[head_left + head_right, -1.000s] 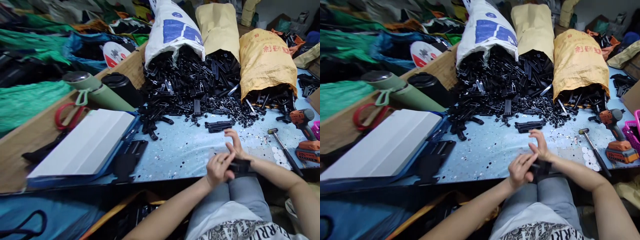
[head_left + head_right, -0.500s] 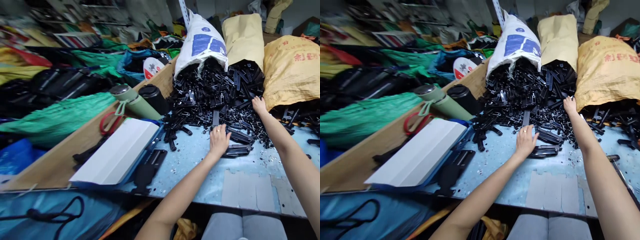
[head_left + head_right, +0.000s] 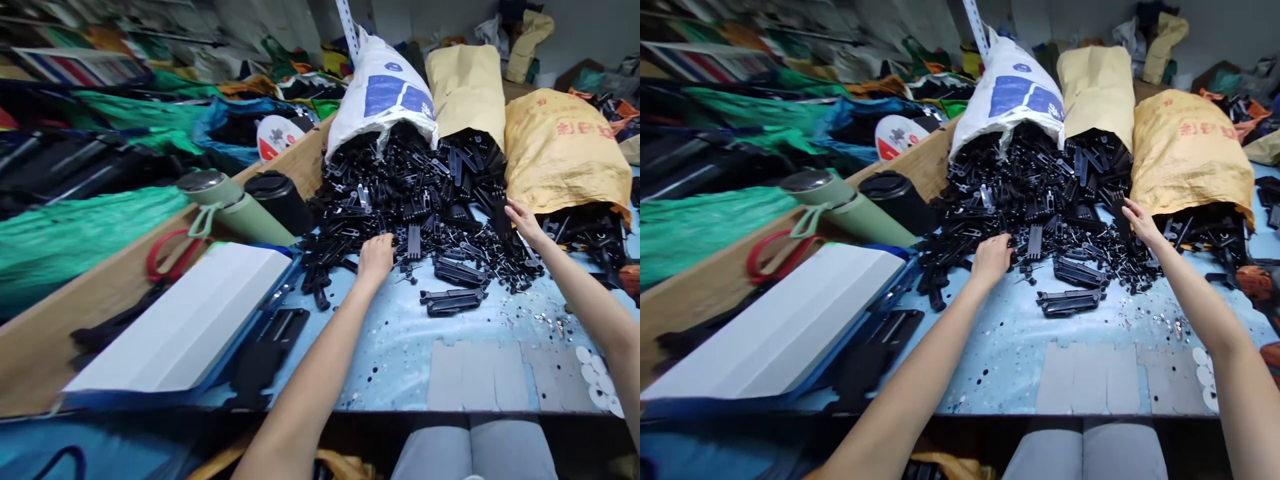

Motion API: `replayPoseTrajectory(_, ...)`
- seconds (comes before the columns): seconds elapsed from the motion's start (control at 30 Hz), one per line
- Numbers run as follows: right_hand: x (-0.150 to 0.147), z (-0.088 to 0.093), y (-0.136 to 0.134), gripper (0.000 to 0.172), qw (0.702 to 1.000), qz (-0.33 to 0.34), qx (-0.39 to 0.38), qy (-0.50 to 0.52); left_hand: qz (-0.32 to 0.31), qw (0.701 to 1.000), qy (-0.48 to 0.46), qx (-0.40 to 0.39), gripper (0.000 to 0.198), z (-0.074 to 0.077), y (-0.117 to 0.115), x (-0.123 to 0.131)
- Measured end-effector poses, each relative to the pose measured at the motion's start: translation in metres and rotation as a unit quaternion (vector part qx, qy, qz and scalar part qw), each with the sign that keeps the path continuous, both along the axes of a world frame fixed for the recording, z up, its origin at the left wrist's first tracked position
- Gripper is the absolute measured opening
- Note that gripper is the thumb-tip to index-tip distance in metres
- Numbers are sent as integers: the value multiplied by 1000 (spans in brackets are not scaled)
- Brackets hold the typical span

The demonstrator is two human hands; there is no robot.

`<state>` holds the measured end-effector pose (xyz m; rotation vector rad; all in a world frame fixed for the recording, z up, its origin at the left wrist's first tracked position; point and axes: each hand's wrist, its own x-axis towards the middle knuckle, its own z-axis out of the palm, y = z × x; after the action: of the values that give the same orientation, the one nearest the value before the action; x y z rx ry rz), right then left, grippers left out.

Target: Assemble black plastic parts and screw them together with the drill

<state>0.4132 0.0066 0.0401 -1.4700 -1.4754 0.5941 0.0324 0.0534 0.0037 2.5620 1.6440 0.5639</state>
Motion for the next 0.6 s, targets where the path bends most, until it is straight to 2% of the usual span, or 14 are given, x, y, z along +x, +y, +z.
replayPoseTrajectory(0.03,-5,2,-14,48,993,-2,-36,116,5,999,-40,-1,33,1,-12,3)
replayPoseTrajectory(0.1,-17,5,-44,50,947,22,-112,301,7,989,-145,-26,37,2,-44,12)
replayPoseTrajectory(0.17,-30,4,-77,49,894,61,-170,410,-5,965,-245,-88,38,1,-84,24)
replayPoseTrajectory(0.23,-44,0,-109,47,865,89,-196,453,-35,933,-311,-178,39,0,-124,38)
replayPoseTrajectory(0.3,-58,-7,-141,48,867,100,-204,444,-72,887,-365,-272,40,1,-158,51)
replayPoseTrajectory(0.37,-71,-14,-170,50,890,114,-208,388,-100,847,-397,-338,43,3,-184,61)
replayPoseTrajectory(0.4,-76,-18,-183,51,904,124,-212,349,-108,837,-401,-356,44,4,-194,65)
replayPoseTrajectory(0.5,-88,-31,-220,55,932,130,-221,255,-112,847,-379,-355,42,7,-217,73)
replayPoseTrajectory(0.6,-104,-46,-247,57,925,83,-232,290,-95,858,-365,-348,47,5,-234,79)
